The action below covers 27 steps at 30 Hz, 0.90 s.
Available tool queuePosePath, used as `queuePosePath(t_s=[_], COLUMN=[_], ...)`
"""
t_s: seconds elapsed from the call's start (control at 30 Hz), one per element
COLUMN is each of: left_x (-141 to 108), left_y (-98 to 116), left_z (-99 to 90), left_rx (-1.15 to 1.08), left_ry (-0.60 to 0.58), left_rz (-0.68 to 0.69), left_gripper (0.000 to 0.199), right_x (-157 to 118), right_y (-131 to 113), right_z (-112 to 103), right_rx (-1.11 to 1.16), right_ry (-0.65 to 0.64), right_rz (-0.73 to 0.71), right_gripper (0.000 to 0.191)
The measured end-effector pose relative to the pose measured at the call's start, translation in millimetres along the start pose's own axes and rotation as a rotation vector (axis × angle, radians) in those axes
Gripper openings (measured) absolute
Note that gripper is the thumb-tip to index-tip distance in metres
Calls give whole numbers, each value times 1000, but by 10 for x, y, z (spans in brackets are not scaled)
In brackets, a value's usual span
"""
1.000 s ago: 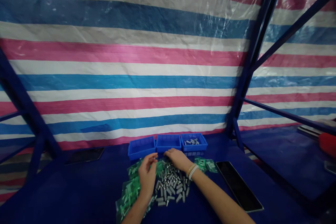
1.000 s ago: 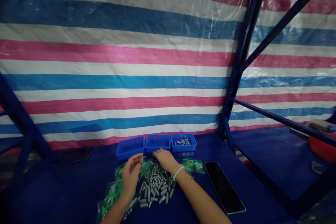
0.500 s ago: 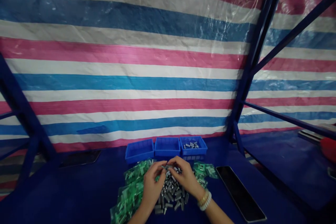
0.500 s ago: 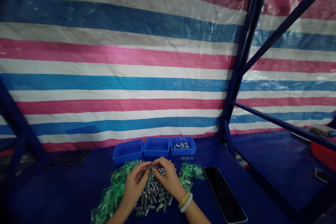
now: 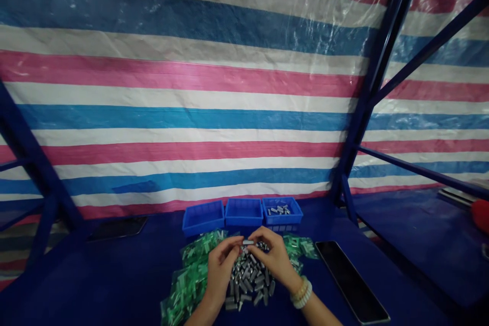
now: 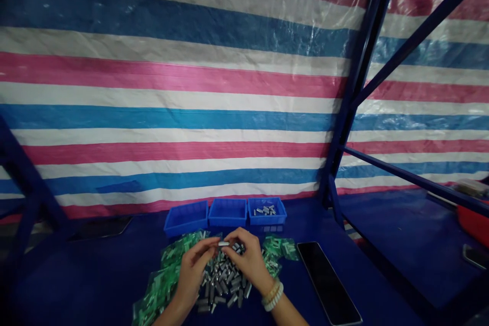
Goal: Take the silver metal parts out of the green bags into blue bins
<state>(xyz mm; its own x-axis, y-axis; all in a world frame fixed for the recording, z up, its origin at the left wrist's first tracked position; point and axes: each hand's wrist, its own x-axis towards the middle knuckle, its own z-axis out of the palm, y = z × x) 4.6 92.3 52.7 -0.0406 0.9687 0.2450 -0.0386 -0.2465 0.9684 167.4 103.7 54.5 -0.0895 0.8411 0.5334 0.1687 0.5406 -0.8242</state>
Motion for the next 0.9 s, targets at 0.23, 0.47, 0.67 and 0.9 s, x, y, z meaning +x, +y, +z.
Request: queuePosePath(t_s=[0.23,0.47,0.67,0.9], left_x=[-51,-3,16,40], left_y=[110,71,46,46], left_z=[8,-14,-37,-44], left_rx=[-14,-69,-70,-50], left_ry=[-81,-36,7,60], left_rz=[97,59,34,52], left_gripper=[18,22,22,20], right_x=[-59,238,395,172], right_y=[151,327,582,487], right_z=[192,-272,-719,-350], right_rx=[362,48,-518,-641], right_ry=[-72,202,300,-228], right_rz=[183,75,-96,-125], right_gripper=[22,28,36,22])
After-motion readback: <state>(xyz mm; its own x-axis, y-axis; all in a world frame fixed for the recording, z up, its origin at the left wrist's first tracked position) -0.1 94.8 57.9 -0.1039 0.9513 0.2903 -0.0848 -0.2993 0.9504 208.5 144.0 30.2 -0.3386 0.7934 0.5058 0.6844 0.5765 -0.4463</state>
